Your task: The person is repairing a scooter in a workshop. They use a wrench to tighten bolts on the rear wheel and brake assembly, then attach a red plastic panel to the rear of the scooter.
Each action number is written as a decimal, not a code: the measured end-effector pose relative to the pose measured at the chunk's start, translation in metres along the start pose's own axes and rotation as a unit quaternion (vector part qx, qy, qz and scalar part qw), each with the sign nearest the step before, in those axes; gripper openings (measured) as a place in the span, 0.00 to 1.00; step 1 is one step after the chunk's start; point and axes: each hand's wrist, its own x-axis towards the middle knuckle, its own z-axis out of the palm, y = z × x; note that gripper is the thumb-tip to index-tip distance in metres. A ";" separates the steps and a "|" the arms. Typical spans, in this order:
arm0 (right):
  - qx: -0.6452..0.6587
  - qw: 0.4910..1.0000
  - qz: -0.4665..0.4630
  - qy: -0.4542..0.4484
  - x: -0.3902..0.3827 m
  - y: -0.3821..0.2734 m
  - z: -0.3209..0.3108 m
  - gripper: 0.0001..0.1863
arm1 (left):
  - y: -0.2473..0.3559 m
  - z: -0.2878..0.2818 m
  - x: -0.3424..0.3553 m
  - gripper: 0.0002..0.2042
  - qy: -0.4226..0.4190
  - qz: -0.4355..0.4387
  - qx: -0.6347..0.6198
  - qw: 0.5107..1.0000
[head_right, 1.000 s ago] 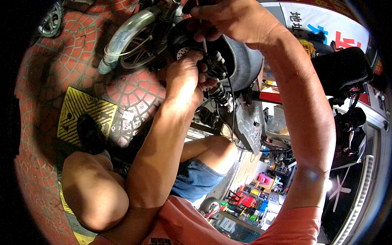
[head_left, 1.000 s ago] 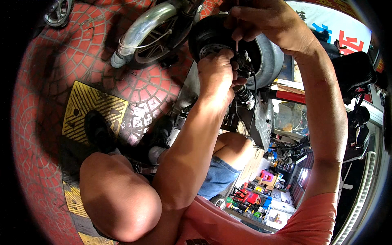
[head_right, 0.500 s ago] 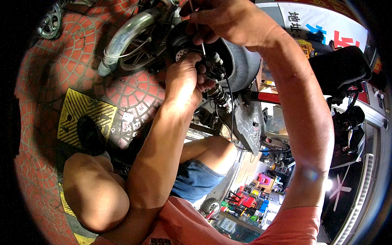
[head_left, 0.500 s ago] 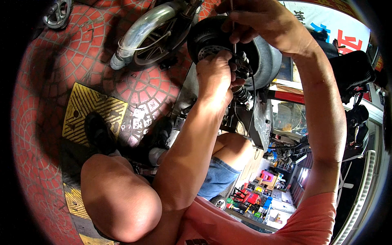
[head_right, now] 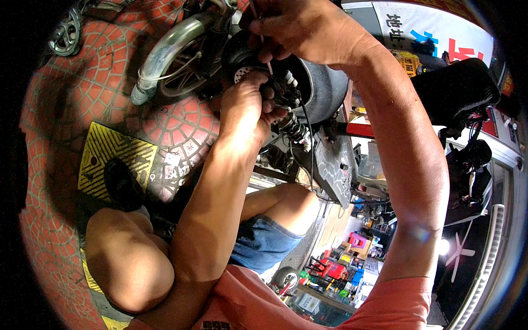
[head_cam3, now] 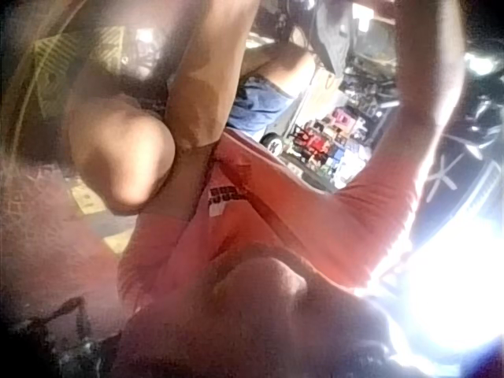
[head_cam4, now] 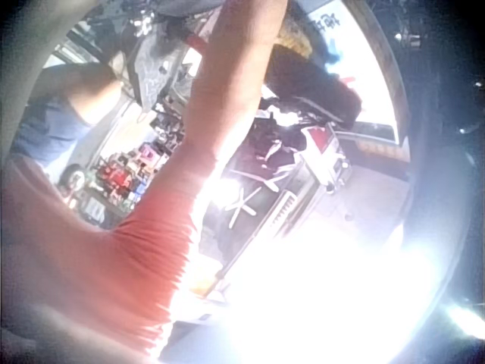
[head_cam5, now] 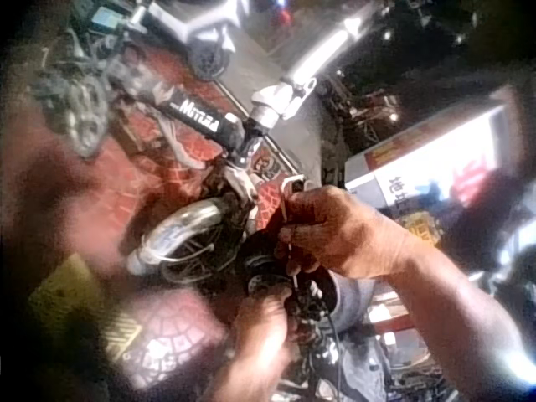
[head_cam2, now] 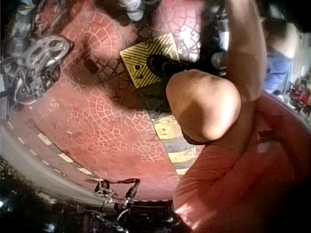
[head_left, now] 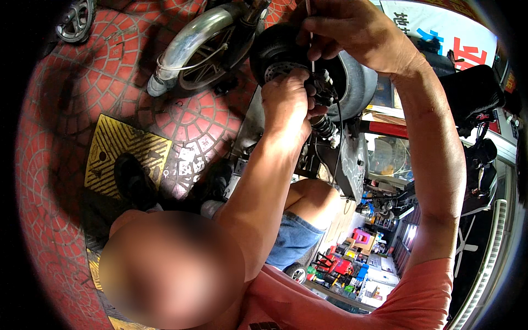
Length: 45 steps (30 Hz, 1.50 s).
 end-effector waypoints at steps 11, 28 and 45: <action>-0.325 0.905 -0.266 0.069 0.006 0.016 0.005 0.12 | 0.001 0.000 -0.001 0.03 -0.007 -0.014 0.006 1.000; -0.091 0.981 -0.129 0.115 -0.008 0.001 0.022 0.14 | 0.005 0.004 -0.002 0.03 0.011 -0.012 0.022 1.000; 0.293 0.950 0.027 -0.108 0.032 0.008 -0.020 0.25 | 0.001 0.001 0.001 0.04 0.018 -0.029 0.007 0.999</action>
